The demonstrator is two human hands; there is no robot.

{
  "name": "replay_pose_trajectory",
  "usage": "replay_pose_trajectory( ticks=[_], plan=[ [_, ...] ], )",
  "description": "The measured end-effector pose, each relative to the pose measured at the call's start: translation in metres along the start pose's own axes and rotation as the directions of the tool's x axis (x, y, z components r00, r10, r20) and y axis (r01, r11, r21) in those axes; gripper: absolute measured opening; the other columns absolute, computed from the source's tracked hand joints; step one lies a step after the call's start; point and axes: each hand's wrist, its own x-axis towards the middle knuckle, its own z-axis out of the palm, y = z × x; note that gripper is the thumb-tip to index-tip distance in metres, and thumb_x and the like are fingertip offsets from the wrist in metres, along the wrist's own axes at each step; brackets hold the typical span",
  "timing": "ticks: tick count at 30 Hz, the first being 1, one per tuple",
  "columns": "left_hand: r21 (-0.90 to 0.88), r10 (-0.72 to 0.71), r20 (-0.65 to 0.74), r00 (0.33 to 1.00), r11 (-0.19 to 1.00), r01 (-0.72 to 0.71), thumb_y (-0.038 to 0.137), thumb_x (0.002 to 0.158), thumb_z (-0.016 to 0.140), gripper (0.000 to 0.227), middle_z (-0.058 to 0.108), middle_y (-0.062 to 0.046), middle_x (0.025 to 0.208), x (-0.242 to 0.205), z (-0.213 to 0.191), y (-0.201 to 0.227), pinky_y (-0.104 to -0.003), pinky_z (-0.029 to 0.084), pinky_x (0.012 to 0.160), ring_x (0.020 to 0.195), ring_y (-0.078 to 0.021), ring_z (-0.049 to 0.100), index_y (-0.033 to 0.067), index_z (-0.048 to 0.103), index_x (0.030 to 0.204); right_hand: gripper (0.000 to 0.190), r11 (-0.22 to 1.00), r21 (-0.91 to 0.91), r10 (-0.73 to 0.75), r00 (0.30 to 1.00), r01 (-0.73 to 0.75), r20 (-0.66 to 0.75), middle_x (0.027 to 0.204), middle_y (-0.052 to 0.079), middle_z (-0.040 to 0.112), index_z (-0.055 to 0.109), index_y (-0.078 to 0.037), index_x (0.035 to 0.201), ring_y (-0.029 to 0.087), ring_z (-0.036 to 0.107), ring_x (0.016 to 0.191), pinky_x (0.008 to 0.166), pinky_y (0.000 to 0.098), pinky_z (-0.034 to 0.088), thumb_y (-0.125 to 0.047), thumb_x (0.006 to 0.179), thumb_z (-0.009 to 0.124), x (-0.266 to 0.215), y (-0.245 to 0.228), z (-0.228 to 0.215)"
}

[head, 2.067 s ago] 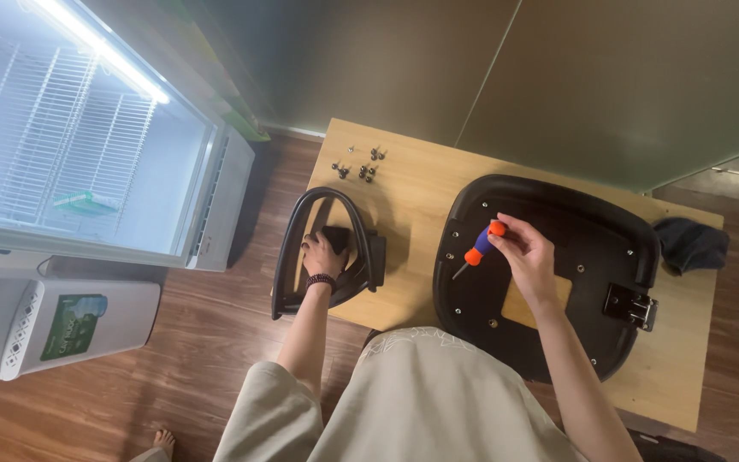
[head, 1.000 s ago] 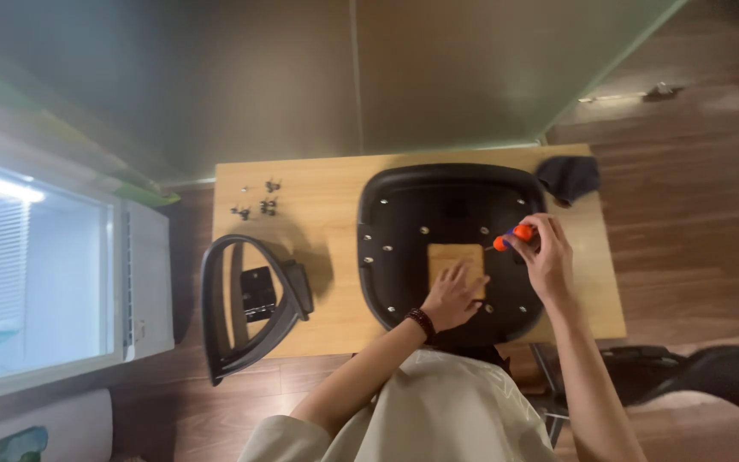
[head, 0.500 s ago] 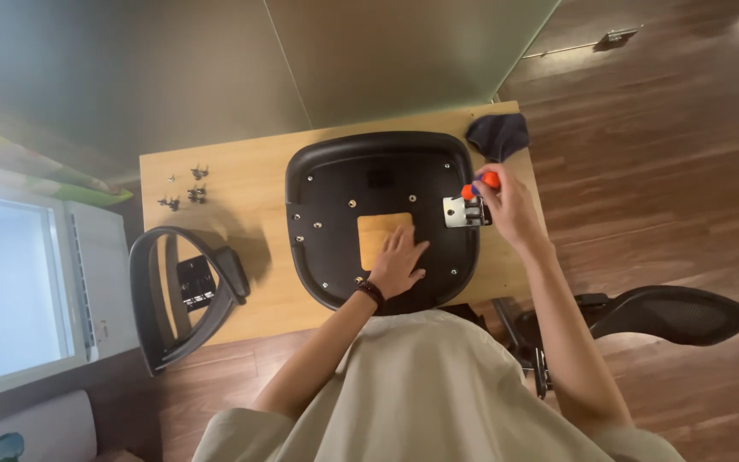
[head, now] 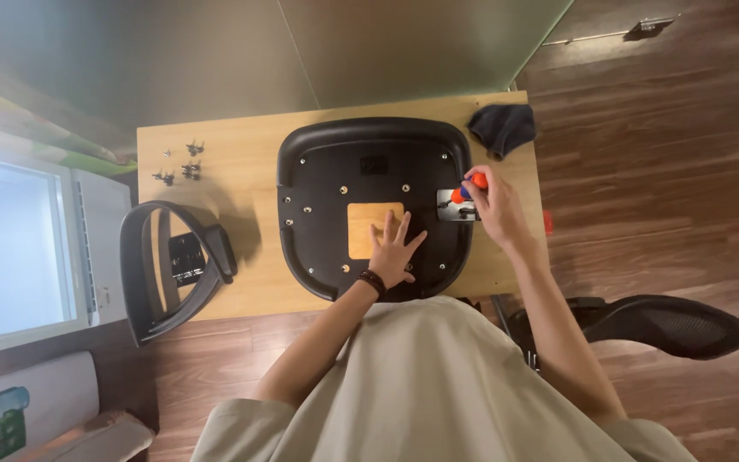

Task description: The person uses a screwdriver to attach metal brackets to the underside of a black chair seat. They pick up screws from the table, align the brackets, and tighten the screws to secure them in place.

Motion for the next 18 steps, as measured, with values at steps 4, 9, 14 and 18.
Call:
replay_pose_trajectory(
  ticks=[4,9,14,18],
  plan=[
    [0.021,-0.008,0.005,1.000,1.000,0.008,0.053,0.061,0.092,0.120,-0.003,-0.015,0.171,0.002,-0.001,0.001,-0.083,0.017,0.111,0.154,-0.0504,-0.004,0.0368,0.027,0.160,0.015,0.995,-0.014,-0.095,0.995,0.094,-0.043,0.090,0.011,0.063,0.058,-0.003,0.114,0.019,0.060,0.073,0.066,0.0349,0.049,-0.013,0.104,0.065,-0.002,-0.001,-0.003],
    [0.028,-0.010,0.021,1.000,1.000,0.009,0.052,0.061,0.092,0.119,-0.001,-0.015,0.171,0.000,-0.005,0.003,-0.083,0.019,0.110,0.154,-0.0508,-0.004,0.0360,0.028,0.160,0.016,0.999,-0.047,-0.014,0.998,0.011,-0.067,0.086,0.012,0.065,0.059,-0.004,0.113,0.022,0.062,0.070,0.064,0.0362,0.049,-0.014,0.102,0.065,-0.005,0.005,0.002],
    [0.036,-0.011,0.021,1.000,0.999,0.011,0.053,0.061,0.092,0.119,0.000,-0.016,0.171,0.000,-0.006,0.003,-0.083,0.019,0.111,0.154,-0.0511,-0.003,0.0361,0.028,0.160,0.016,0.998,-0.065,-0.023,0.998,0.019,-0.054,0.086,0.012,0.067,0.059,-0.004,0.114,0.022,0.065,0.072,0.065,0.0364,0.051,-0.015,0.104,0.064,-0.004,0.004,0.002],
    [0.043,-0.008,0.023,1.000,0.999,0.007,0.054,0.062,0.091,0.119,0.000,-0.016,0.171,0.000,-0.006,0.003,-0.083,0.020,0.111,0.154,-0.0504,-0.003,0.0362,0.027,0.160,0.017,0.984,-0.161,-0.095,0.993,0.082,-0.075,0.089,0.013,0.070,0.059,-0.002,0.113,0.022,0.067,0.075,0.064,0.0360,0.053,-0.016,0.104,0.065,-0.003,0.013,0.004]
  ],
)
